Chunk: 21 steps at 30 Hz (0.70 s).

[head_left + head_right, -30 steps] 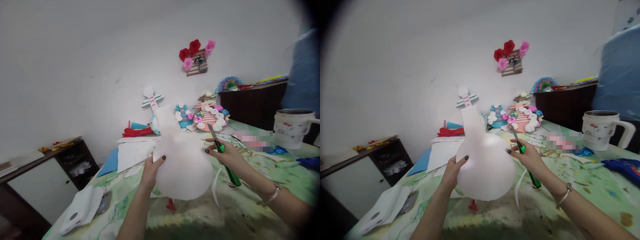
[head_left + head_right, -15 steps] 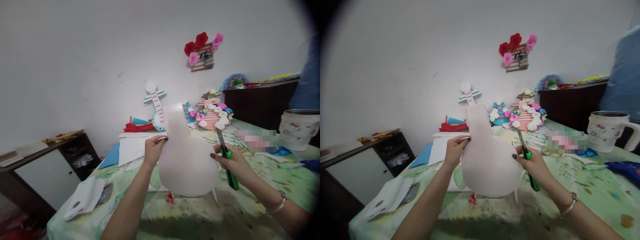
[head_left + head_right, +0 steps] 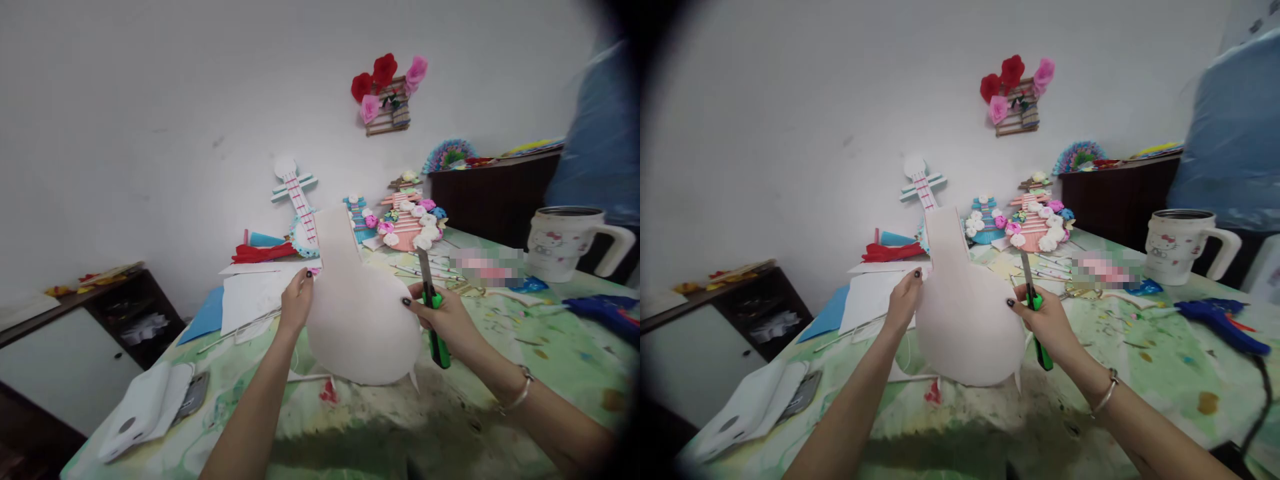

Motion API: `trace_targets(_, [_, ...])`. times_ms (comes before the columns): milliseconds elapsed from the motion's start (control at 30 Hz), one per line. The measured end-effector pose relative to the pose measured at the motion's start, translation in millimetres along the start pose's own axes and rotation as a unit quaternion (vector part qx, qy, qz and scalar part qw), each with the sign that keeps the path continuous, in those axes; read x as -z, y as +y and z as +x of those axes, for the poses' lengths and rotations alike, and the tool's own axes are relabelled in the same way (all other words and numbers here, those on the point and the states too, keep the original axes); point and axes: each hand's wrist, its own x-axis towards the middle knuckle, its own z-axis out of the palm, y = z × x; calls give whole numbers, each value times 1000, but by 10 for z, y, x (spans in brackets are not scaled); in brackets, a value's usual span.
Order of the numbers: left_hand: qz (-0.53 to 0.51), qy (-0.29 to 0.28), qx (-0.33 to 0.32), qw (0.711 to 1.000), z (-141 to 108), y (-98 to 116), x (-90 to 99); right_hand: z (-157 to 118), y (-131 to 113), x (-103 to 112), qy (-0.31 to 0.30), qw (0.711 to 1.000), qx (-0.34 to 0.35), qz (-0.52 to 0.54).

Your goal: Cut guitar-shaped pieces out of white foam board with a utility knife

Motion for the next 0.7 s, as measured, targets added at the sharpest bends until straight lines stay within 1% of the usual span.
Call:
trace_targets(67, [28, -23, -67, 997, -50, 104, -57, -36, -38, -29, -10, 1000, -2, 6])
trace_targets(100, [46, -31, -89, 994, -60, 152, -90, -60, -67, -44, -17, 1000, -1, 10])
trace_targets(167, [95, -25, -107, 989, -46, 214, -156, -112, -145, -70, -34, 999, 2, 14])
trace_targets(267, [155, 4, -95, 983, 23, 213, -241, -189, -282, -84, -65, 998, 15, 12])
trace_targets(333, [147, 4, -67, 987, 59, 178, -283, -235, -364, -66, -87, 995, 43, -6])
trace_targets(400, [120, 4, -36, 992, 59, 146, -316, -288, -429, -28, -112, 989, 90, -42])
trace_targets(467, [98, 7, -18, 995, 21, 128, -343, -359, -473, 19, -141, 974, 150, -98])
trace_targets(567, [94, -2, -15, 995, -87, 110, -380, -502, -511, 74, -174, 932, 230, -220])
trace_targets(633, [103, -13, -14, 995, -180, 89, -395, -605, -524, 96, -188, 902, 261, -288])
trace_targets(700, [99, -28, -3, 995, -288, 61, -395, -701, -531, 117, -196, 878, 288, -329])
